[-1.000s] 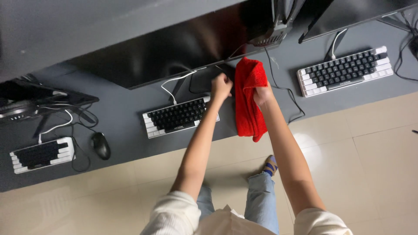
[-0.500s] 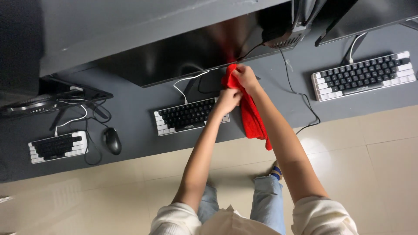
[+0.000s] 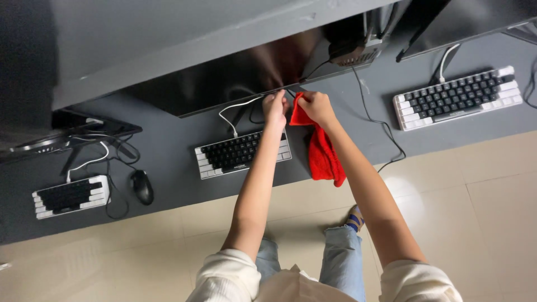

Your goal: The person cleans a desk surface using a red cloth. They wipe the area around computer monitors, keyboards, and mice, occasionally moving cables and a mouse to clean underneath them.

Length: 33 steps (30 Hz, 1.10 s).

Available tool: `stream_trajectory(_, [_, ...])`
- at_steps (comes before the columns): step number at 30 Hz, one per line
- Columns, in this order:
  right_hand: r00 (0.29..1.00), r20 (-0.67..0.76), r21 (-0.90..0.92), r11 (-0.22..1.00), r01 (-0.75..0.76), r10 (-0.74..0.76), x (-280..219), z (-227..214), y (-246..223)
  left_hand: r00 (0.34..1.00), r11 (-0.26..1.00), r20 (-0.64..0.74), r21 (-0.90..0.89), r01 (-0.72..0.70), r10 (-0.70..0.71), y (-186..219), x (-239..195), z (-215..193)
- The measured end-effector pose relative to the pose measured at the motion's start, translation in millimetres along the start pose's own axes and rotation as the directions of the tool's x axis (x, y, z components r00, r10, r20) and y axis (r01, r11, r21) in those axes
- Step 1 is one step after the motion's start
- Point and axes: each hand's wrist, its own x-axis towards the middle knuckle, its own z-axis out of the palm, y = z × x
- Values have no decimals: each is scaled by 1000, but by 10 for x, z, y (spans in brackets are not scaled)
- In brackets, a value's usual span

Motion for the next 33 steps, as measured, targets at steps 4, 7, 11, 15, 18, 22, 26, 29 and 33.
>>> stream_trajectory(4, [997,67,-8,999,-40,40,-166,-264,-69,999,989,-31,-145,13,-17,103,-93,106])
stream_trajectory(7, [993,101,-10,998,-62,63,-297,-411,-24,998,978,-46,-209,30,-41,86,-7,108])
stream_trajectory(11, [983,150,12,994,-111,108,-547,-666,2,998,961,-25,-272,45,-54,48,102,68])
stream_trajectory(15, [961,223,110,976,-190,163,-845,-994,-214,999,951,0,-307,31,-32,-14,179,28])
stream_trajectory(18, [944,263,153,958,-244,198,-972,-982,-107,1000,966,4,-258,-12,14,159,-171,238])
stream_trajectory(22, [943,273,236,937,-259,192,-958,-922,-97,972,989,182,-46,-144,150,148,-998,456])
stream_trajectory(26, [950,290,253,948,-192,115,-920,-949,-3,972,974,236,226,-36,-19,110,-1636,721])
stream_trajectory(29, [930,350,265,941,-211,110,-997,-1103,-10,966,988,256,156,-5,-36,63,-1504,706])
stream_trajectory(33, [875,458,357,869,-342,156,-1109,-1491,-46,963,997,263,-32,70,-60,118,-1353,864])
